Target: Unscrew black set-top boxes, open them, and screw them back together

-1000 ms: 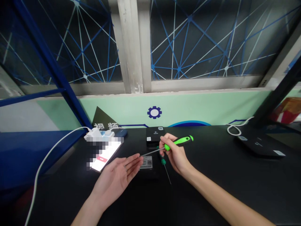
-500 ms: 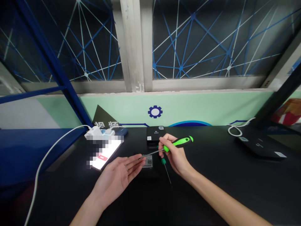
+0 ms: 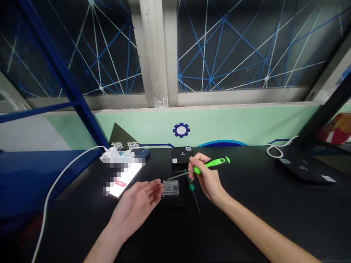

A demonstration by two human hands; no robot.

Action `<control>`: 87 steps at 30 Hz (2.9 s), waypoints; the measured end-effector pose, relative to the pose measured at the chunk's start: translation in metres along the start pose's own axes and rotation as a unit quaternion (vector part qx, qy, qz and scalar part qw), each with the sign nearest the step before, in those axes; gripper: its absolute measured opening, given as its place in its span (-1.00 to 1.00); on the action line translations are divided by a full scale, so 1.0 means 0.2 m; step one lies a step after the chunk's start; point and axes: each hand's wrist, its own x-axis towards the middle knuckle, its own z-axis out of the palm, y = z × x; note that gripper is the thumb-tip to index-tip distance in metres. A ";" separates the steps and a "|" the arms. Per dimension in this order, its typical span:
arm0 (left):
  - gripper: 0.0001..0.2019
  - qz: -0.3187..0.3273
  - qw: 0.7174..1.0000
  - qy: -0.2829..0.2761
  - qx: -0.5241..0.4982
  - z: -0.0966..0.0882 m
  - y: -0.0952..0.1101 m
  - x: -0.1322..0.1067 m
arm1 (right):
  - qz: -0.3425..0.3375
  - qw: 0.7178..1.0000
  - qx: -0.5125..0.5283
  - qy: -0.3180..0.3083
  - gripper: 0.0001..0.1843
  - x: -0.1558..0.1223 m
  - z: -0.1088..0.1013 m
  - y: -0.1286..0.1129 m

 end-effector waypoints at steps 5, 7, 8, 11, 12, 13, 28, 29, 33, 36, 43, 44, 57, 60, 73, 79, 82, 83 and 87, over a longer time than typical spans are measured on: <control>-0.70 0.026 0.997 0.009 -0.072 -0.02 0.01 0.02 | 0.008 1.000 -0.003 0.003 -0.66 0.01 -0.01 0.01; -0.60 0.001 0.995 -0.032 -0.093 -0.03 0.01 0.02 | 0.008 1.000 -0.004 0.003 -0.66 0.01 -0.01 0.01; -0.58 -0.009 0.994 -0.048 -0.102 -0.03 0.01 0.02 | 0.008 1.000 -0.004 0.003 -0.66 0.02 -0.01 0.02; -0.57 -0.021 0.990 -0.067 -0.124 -0.03 0.01 0.01 | 0.009 1.000 -0.004 0.003 -0.66 0.02 -0.02 0.02; -0.57 -0.023 0.989 -0.068 -0.128 -0.03 0.01 0.01 | 0.011 1.000 -0.005 0.003 -0.66 0.02 -0.02 0.02; -0.58 -0.023 0.989 -0.068 -0.129 -0.03 0.01 0.01 | 0.013 1.000 -0.007 0.004 -0.66 0.02 -0.02 0.02; -0.62 -0.002 0.990 -0.046 -0.134 -0.04 0.01 0.02 | 0.023 1.000 -0.011 0.008 -0.65 0.02 -0.02 0.02; -0.65 0.003 0.991 -0.037 -0.130 -0.04 0.01 0.02 | 0.023 1.000 -0.012 0.007 -0.65 0.02 -0.01 0.02; -0.86 0.015 0.993 -0.001 -0.119 -0.06 0.01 0.02 | 0.025 1.000 -0.014 0.003 -0.66 0.02 -0.02 0.03; -0.78 0.026 0.992 0.028 -0.119 -0.06 0.01 0.02 | 0.028 0.999 -0.015 0.003 -0.66 0.02 -0.02 0.03; -0.64 0.054 0.993 0.060 -0.082 -0.05 0.01 0.03 | 0.026 0.999 -0.020 -0.005 -0.66 0.02 -0.02 0.03; -0.65 0.057 0.993 0.063 -0.077 -0.05 0.01 0.03 | 0.027 0.999 -0.020 -0.007 -0.66 0.02 -0.02 0.03; -0.42 0.099 0.985 0.066 -0.122 -0.08 0.02 0.04 | 0.026 0.999 -0.021 -0.009 -0.67 0.02 -0.02 0.04; -0.34 0.096 0.986 0.070 -0.113 -0.08 0.02 0.04 | 0.028 0.999 -0.022 -0.008 -0.66 0.02 -0.02 0.04; -0.46 0.069 0.995 0.052 -0.042 -0.07 0.00 0.05 | 0.026 1.000 -0.016 -0.009 -0.67 0.02 -0.02 0.04; -0.43 0.082 0.993 0.059 -0.056 -0.06 0.00 0.04 | 0.023 1.000 -0.014 -0.009 -0.67 0.02 -0.03 0.04; -0.36 0.083 0.992 0.045 -0.080 -0.06 0.00 0.04 | 0.024 1.000 -0.013 -0.006 -0.67 0.02 -0.02 0.04; -0.33 0.082 0.992 0.040 -0.084 -0.06 0.00 0.03 | 0.024 1.000 -0.013 -0.005 -0.67 0.02 -0.02 0.04; -0.21 0.088 0.993 0.029 -0.076 -0.08 0.00 0.04 | 0.024 1.000 -0.015 -0.005 -0.67 0.02 -0.02 0.04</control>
